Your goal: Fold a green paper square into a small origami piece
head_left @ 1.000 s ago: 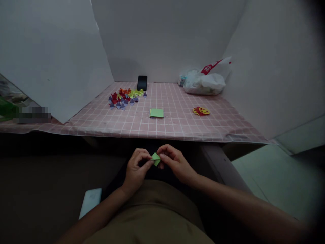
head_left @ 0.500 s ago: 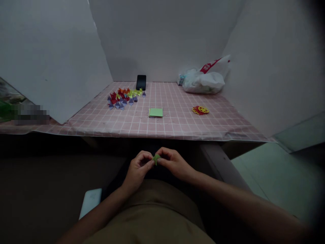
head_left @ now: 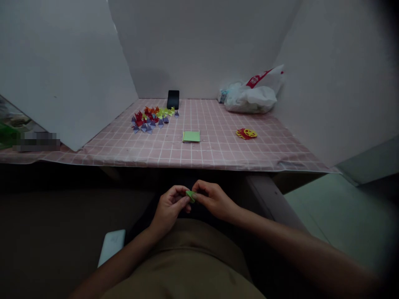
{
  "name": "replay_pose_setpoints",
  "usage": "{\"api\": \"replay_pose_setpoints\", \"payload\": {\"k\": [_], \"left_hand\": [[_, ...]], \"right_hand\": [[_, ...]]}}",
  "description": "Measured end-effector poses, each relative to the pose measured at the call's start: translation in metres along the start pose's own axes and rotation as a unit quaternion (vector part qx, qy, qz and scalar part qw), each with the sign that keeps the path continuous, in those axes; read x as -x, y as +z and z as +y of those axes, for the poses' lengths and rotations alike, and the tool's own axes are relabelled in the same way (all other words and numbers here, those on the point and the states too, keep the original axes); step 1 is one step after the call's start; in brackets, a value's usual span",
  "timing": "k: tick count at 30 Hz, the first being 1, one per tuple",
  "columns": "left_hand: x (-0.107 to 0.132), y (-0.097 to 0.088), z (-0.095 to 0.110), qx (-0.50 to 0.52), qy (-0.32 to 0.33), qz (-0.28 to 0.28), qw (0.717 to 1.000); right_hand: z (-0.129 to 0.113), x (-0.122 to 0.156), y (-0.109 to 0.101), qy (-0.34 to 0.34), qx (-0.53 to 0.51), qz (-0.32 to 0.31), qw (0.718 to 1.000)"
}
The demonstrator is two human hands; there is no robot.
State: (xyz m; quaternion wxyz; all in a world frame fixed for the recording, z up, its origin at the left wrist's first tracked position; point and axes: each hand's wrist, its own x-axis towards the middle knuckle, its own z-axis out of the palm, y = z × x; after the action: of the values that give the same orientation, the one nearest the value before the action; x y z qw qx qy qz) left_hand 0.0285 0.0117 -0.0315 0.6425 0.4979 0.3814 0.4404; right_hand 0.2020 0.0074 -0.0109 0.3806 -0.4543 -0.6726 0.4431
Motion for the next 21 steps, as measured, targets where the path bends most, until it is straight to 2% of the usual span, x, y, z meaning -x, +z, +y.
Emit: {"api": "replay_pose_setpoints", "payload": {"k": [4,9,15,21], "left_hand": [[0.0002,-0.0004,0.0001,-0.028,-0.014,0.008,0.999],[0.0004,-0.0024,-0.0018,0.018,-0.012,0.0,1.0],[0.0016,-0.005,-0.0031,0.023,-0.027,-0.023,0.999],[0.0024,-0.0012,0.0015,0.041,-0.058,0.005,0.997]], "right_hand": [[0.0021,-0.0001,0.0005,-0.005,-0.014,0.012,1.0],[0.0031,-0.0007,0.0007,0.007,-0.044,0.028,0.999],[0.002,0.0008,0.0024,-0.039,0.038,0.032,0.998],[0.0033,0.0012,0.0043,-0.027,0.009,0.039,0.999]]}}
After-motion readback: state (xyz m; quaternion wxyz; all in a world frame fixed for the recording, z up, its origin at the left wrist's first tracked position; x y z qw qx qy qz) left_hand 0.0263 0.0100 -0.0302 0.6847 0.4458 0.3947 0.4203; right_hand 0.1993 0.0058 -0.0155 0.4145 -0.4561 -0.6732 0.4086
